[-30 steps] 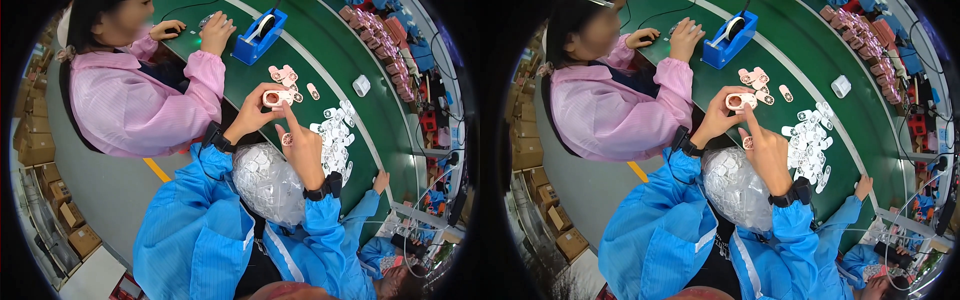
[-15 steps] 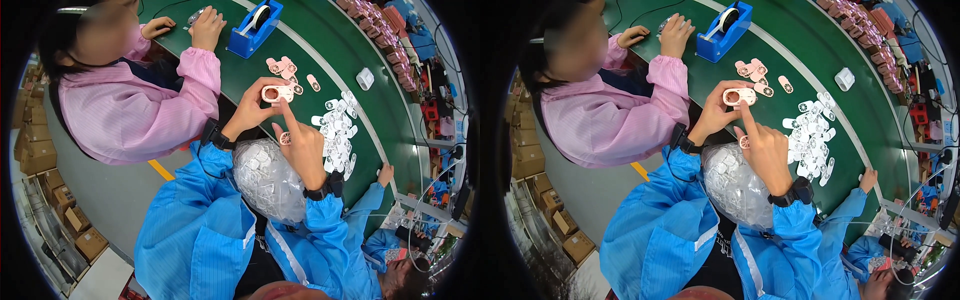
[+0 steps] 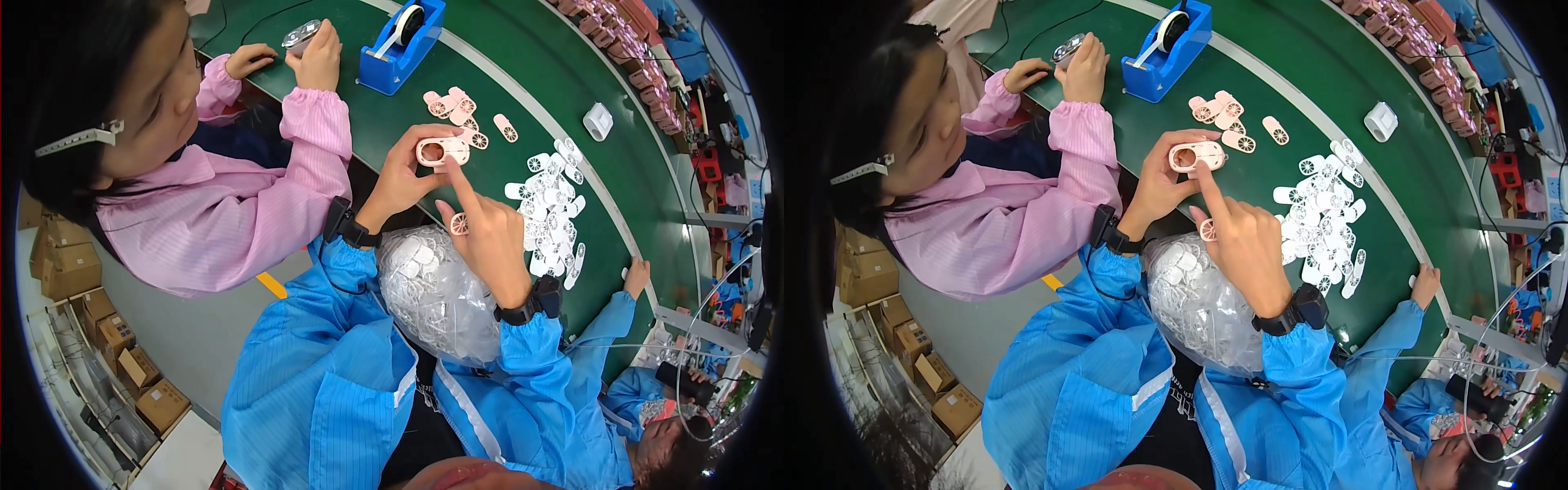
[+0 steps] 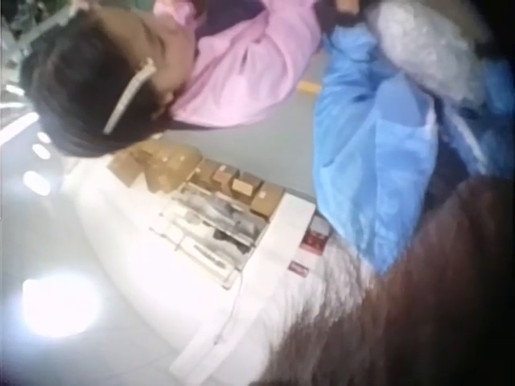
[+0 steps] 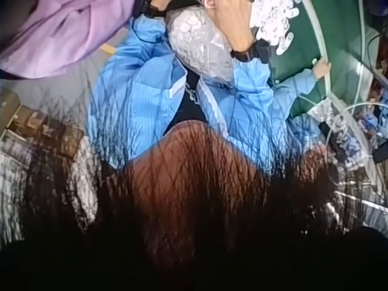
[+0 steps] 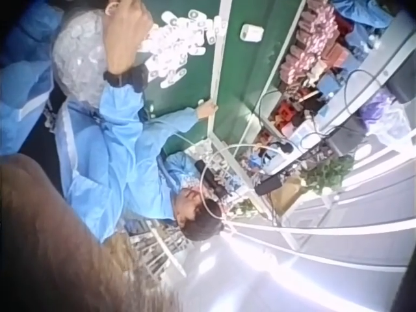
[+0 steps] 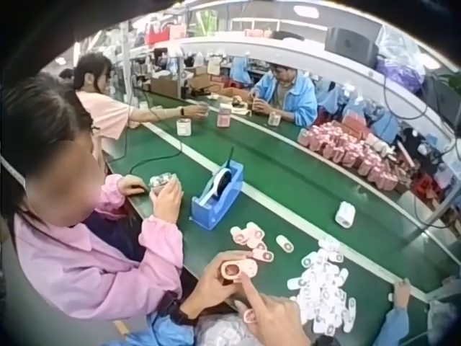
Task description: Assembling small white electronic components and placing them into plastic bags on a factory assembly line.
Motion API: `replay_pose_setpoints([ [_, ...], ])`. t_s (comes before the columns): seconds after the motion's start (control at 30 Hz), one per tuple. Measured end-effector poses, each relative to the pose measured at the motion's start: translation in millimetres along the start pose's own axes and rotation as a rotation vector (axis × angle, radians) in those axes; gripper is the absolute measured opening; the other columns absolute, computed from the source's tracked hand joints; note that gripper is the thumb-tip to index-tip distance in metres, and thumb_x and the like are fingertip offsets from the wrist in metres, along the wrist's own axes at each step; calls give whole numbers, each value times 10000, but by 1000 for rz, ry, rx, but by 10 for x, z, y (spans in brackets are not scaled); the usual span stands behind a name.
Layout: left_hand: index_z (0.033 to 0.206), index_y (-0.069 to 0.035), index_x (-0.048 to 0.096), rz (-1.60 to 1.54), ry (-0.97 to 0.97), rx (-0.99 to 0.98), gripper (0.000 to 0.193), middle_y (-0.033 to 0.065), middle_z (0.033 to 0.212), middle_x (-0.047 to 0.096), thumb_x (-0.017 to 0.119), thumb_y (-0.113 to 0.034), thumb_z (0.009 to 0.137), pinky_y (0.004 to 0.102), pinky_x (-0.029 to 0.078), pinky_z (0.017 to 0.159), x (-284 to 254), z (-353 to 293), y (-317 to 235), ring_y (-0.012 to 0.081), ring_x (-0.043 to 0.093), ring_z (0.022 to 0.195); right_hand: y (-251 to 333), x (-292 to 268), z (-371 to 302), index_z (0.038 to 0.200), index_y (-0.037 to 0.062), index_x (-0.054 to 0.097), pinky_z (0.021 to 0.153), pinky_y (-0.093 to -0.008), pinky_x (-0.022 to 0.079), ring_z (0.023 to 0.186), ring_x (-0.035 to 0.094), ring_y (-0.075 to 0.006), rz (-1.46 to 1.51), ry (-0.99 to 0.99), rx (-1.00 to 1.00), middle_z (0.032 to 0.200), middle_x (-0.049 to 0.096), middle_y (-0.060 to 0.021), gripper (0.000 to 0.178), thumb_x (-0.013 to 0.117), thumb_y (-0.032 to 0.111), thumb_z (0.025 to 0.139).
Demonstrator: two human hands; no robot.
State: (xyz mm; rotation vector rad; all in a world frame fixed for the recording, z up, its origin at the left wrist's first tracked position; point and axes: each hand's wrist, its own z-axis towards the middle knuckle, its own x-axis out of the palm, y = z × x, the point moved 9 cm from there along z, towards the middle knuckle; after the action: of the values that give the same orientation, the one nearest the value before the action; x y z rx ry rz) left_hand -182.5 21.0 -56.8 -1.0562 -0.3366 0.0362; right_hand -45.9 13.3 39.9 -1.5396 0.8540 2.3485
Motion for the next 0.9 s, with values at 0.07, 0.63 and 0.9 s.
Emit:
replay_pose_setpoints([
  [0.07, 1356, -45, 540, -1, 9, -6, 624, 207, 1478, 603, 832, 115, 829, 403, 556, 1115, 31, 10, -5, 274, 635, 1335, -7, -8, -37, 1595, 135, 515, 526, -442, 505, 592, 683, -322, 28, 8, 1, 711, 693, -125, 729, 811, 204, 933],
  [0.63, 1360, -50, 540, 0, 25, -38, 635, 219, 1486, 590, 835, 119, 823, 406, 571, 1098, 55, 97, -8, 277, 657, 1301, -89, -96, 32, 1575, 146, 543, 534, -430, 509, 611, 699, -313, 59, -2, 0, 738, 708, -128, 723, 829, 197, 913],
  [0.9, 1358, -53, 538, -15, 18, -50, 623, 216, 1489, 591, 852, 79, 836, 410, 572, 1095, 48, 65, 10, 276, 658, 1300, -91, -187, -21, 1513, 140, 610, 523, -413, 491, 566, 659, -292, 74, -56, -41, 700, 679, -105, 665, 844, 158, 891],
])
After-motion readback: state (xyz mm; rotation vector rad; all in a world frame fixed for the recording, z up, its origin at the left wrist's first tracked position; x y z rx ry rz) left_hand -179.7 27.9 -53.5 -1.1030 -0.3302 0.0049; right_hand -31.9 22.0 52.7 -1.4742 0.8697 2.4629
